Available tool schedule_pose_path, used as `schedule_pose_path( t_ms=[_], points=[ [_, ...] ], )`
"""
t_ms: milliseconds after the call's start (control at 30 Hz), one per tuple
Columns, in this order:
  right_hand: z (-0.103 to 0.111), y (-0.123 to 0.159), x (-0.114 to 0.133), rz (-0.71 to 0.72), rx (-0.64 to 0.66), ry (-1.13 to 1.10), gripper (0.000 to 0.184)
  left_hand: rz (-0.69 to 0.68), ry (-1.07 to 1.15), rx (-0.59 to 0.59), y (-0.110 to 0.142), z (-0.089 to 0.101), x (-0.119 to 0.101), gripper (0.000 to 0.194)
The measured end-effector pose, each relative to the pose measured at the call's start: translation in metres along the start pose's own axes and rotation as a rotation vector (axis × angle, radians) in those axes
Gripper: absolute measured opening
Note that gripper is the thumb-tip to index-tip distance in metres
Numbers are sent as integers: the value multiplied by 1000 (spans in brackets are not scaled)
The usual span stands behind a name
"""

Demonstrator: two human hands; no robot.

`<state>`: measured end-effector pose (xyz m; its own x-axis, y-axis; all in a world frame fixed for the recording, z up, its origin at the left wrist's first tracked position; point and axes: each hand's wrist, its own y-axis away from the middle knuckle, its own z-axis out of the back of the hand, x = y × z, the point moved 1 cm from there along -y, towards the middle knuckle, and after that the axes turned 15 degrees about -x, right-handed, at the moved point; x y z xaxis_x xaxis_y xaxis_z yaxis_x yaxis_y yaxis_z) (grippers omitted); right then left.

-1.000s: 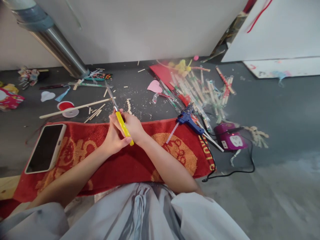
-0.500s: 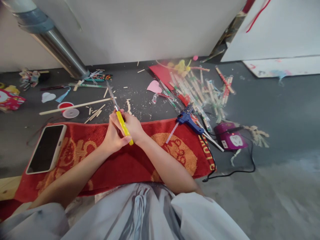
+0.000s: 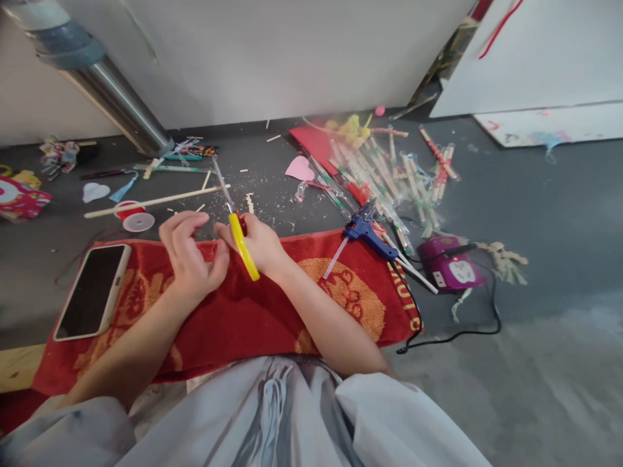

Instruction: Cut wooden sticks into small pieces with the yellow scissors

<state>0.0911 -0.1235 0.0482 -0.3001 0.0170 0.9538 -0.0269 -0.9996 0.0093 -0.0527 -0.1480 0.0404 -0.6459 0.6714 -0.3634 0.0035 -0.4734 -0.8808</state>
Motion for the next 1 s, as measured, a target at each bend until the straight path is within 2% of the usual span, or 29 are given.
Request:
schedule_pose_path(
  t_ms=[100, 233, 400, 533, 700, 867, 1000],
  points=[
    [7, 3, 9, -8, -1, 143, 42, -97, -182, 4, -10, 9, 2, 41],
    [13, 6, 17, 62, -47, 339, 42, -10, -389, 80, -21, 13, 11, 42],
    [15, 5, 11, 236, -149, 431, 50, -19, -503, 174, -27, 13, 23, 36],
    [16, 3, 4, 384, -206, 413, 60, 10, -446, 164, -27, 13, 27, 33],
    [20, 2, 3, 472, -232, 352, 62, 13, -294, 121, -27, 11, 28, 27],
    [22, 1, 2, 472, -215, 307, 66, 153, -202, 138, -27, 7, 28, 26],
    [18, 3, 2, 438, -190, 278, 70, 318, -118, 180, -24, 1, 21, 31]
  ],
)
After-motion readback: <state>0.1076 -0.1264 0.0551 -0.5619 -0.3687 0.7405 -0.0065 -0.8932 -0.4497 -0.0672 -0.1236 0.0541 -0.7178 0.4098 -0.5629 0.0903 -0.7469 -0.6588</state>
